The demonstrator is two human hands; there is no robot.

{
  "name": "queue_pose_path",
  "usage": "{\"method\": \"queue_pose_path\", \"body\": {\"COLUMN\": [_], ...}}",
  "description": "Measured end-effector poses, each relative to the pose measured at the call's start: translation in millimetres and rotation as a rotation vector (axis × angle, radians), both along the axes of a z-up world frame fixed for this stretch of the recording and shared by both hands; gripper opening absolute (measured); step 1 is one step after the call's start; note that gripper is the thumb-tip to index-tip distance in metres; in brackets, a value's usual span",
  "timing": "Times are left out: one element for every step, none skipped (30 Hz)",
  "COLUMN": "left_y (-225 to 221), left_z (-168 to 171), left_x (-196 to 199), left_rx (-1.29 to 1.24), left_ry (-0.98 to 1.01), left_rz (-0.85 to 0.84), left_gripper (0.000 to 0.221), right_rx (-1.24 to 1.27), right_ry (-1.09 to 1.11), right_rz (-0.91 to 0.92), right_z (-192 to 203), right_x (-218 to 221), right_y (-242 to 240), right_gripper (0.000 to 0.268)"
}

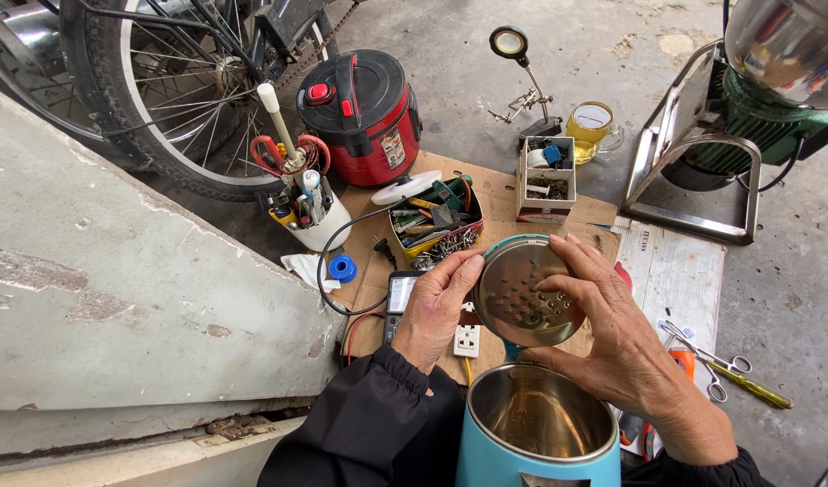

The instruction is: Disassembling and inspecting the components of an electric kettle for repair

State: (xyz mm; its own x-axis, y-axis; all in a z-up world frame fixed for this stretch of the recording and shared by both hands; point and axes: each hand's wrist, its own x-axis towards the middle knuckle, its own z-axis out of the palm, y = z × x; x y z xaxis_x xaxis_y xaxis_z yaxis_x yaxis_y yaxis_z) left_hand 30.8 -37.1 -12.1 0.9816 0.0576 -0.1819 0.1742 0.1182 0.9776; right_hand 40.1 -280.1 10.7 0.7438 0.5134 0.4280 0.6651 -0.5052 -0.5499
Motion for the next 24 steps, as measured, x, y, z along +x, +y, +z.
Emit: {"method": "queue_pose_path", "body": {"left_y": [0.1,0.2,0.4,0.4,0.5,0.6,0.6,0.7,0.6,1.1,1.5,2.0,1.1,1.1,1.1,1.0,0.9,0.8,0.7,0.7,0.6,0.6,0.7,0.6], "left_z": [-1.3,-3.0,-4.6,-5.0,-5.2,-5.3,-4.2,-3.1,-2.1,-2.0,-1.9,-1.5,-1.4,-1.1,-0.8,-0.2,0.4,0.9,-0.1,-0.8,-1.5,-1.0,-0.6,-0.4], "left_x": [0.7,0.8,1.0,0.9,0.8,1.0,0.6,0.2,-0.2,-0.1,-0.1,0.4,0.1,-0.2,-0.4,-0.5,-0.5,-0.7,-0.8,-0.6,-0.4,-0.4,-0.3,-0.5], "left_rx": [0.0,0.003,0.006,0.006,0.0,-0.005,-0.005,-0.012,-0.019,-0.02,-0.005,0.01,0.009,0.003,-0.003,-0.003,0.004,0.01,0.01,0.009,0.008,0.009,0.015,0.022], "left_ry": [0.0,-0.005,-0.011,-0.01,-0.016,-0.023,-0.024,-0.02,-0.016,-0.015,-0.023,-0.031,-0.032,-0.024,-0.016,-0.016,-0.021,-0.025,-0.025,-0.029,-0.033,-0.033,-0.034,-0.034], "left_rz": [0.0,-0.001,-0.002,-0.002,-0.002,-0.002,-0.001,-0.004,-0.006,-0.008,-0.013,-0.017,-0.018,-0.013,-0.007,-0.006,-0.01,-0.015,-0.015,-0.014,-0.014,-0.014,-0.016,-0.017], "left_gripper": [0.045,0.045,0.045,0.045,0.044,0.043,0.043,0.044,0.045,0.045,0.045,0.046,0.046,0.045,0.045,0.045,0.045,0.045,0.045,0.044,0.044,0.044,0.044,0.045], "right_rx": [0.0,-0.007,-0.014,-0.015,-0.015,-0.016,-0.016,-0.006,0.003,0.003,0.006,0.01,0.01,0.007,0.005,0.005,0.003,0.001,0.001,-0.005,-0.01,-0.009,-0.01,-0.012], "right_ry": [0.0,-0.009,-0.018,-0.017,-0.023,-0.029,-0.029,-0.015,-0.001,0.0,0.01,0.02,0.019,0.022,0.025,0.026,0.029,0.032,0.033,0.014,-0.004,-0.004,-0.006,-0.008], "right_rz": [0.0,-0.002,-0.003,-0.003,-0.003,-0.004,-0.003,0.011,0.024,0.022,0.017,0.012,0.011,0.009,0.006,0.007,0.007,0.007,0.007,0.013,0.019,0.019,0.018,0.017], "right_z": [0.1,0.1,0.0,-1.1,-2.0,-2.9,-1.3,0.1,1.4,1.6,1.9,2.4,1.6,0.7,-0.1,1.3,2.7,3.9,4.0,4.1,4.2,4.0,3.8,3.5], "right_x": [-0.1,-0.4,-0.8,-0.6,-0.4,0.0,0.1,-0.1,-0.2,-0.5,-0.7,-0.5,-0.8,-0.5,-0.2,-0.4,-0.5,-0.8,-0.8,-0.6,-0.4,-0.3,-0.2,-0.2], "right_y": [-0.3,-0.4,-0.5,-0.7,-0.8,-0.9,-0.7,-0.6,-0.6,-0.2,0.2,0.7,-0.6,-0.9,-1.2,-1.0,-0.8,-0.6,-0.5,-0.5,-0.5,-0.6,-0.8,-1.1], "right_gripper": [0.094,0.093,0.092,0.092,0.091,0.09,0.09,0.089,0.088,0.088,0.089,0.09,0.09,0.089,0.089,0.089,0.087,0.085,0.085,0.085,0.085,0.085,0.084,0.083]}}
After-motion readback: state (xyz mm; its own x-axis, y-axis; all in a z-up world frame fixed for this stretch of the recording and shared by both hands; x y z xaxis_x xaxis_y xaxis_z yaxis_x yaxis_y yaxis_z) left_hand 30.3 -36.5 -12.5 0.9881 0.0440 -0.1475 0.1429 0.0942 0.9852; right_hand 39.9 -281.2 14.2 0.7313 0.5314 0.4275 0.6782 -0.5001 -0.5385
